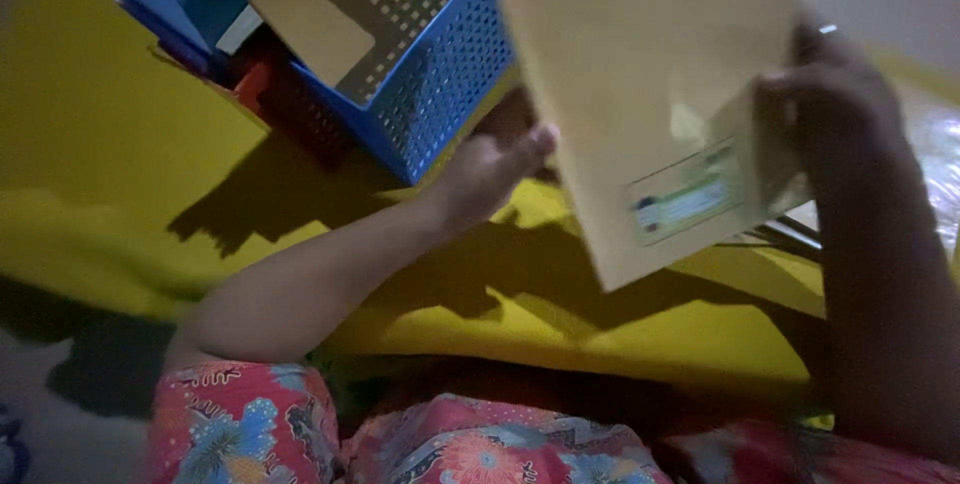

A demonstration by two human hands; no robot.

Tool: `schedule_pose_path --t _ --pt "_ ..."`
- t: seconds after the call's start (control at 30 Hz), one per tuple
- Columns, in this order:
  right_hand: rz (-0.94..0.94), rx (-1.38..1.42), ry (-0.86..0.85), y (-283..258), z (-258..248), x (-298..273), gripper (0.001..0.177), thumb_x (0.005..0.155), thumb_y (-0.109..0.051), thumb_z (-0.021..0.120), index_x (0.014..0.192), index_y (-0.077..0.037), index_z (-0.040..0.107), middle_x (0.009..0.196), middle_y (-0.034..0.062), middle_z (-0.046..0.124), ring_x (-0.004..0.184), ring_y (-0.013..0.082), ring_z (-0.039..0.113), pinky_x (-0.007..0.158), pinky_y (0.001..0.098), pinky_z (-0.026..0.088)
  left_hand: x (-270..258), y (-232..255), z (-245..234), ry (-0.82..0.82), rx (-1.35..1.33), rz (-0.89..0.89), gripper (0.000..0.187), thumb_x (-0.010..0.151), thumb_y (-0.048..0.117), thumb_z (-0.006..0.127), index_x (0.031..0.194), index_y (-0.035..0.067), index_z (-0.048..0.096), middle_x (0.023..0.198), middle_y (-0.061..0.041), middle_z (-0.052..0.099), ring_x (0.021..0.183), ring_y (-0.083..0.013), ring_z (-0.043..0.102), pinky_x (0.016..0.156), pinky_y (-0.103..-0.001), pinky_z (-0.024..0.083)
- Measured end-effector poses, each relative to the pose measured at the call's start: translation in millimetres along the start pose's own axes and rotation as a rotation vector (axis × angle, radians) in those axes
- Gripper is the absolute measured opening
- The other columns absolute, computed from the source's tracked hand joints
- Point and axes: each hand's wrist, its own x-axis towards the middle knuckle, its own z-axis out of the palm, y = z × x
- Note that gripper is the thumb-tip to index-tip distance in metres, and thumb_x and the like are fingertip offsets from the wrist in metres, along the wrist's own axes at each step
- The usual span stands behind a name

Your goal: Wiping down yellow envelopes with a cloth and organizing them into a storage bin.

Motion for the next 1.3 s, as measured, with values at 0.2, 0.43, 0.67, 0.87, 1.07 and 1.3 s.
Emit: schedule_pose_path --t 0.2,0.43,0.67,0.87,1.07,1.3 --pt "0.1 0.337 -0.257 22 23 12 0.07 0.095 -0.045 0.055 0.152 -0.006 0.049 0.131 0.0177 0.065 0.114 0.0298 0.065 0.1 0.0373 0.055 5 -42 -8 0.169 0.38 0.787 0.042 0.114 0.035 0.047 0.136 0.002 0.061 0.137 -0.014 0.068 0.131 -0.0216 0.067 0.112 -0.028 0.056" --pt "0.299 0.015 -0.264 18 47 22 0.042 0.104 -0.033 0.051 0.141 -0.013 0.058 0.121 0.0136 0.071 0.098 0.0256 0.066 0.088 0.0398 0.055 -13 -59 -135 1.166 0.902 1.091 0.043 0.11 0.027 0.053 0.151 0.016 0.045 0.138 -0.011 0.061 0.121 -0.0304 0.067 0.101 -0.044 0.059" --pt "0.348 -0.206 -0.395 20 60 21 0.032 0.102 -0.023 0.054 0.13 -0.021 0.069 0.116 0.0118 0.073 0.096 0.0217 0.069 0.081 0.0382 0.058 -56 -67 -225 1.542 0.969 1.165 0.053 0.119 0.033 0.051 0.165 0.034 0.025 0.158 -0.01 0.047 0.134 -0.028 0.066 0.102 -0.041 0.059" --pt "0.228 -0.228 -0.439 36 57 25 0.033 0.101 -0.024 0.055 0.13 -0.019 0.07 0.118 0.0103 0.073 0.102 0.019 0.07 0.083 0.036 0.058 -48 -74 -224 1.594 1.028 0.981 0.045 0.118 0.039 0.049 0.159 0.03 0.035 0.154 -0.008 0.053 0.13 -0.0213 0.067 0.102 -0.035 0.062" --pt "0.24 -0.293 -0.446 32 59 23 0.034 0.102 -0.025 0.053 0.131 -0.02 0.069 0.115 0.0115 0.074 0.097 0.0213 0.072 0.077 0.0376 0.059 -52 8 -145 1.33 0.942 0.921 0.024 0.121 0.029 0.057 0.135 0.01 0.057 0.122 -0.013 0.069 0.108 -0.0224 0.073 0.09 -0.035 0.063" --pt "0.3 -0.346 -0.418 21 62 19 0.033 0.102 -0.026 0.053 0.131 -0.023 0.069 0.116 0.0089 0.075 0.093 0.0222 0.072 0.07 0.0391 0.059 -55 42 -121 0.81 0.767 0.914 0.014 0.116 0.006 0.05 0.121 -0.003 0.058 0.101 -0.018 0.071 0.089 -0.0252 0.074 0.077 -0.033 0.062"
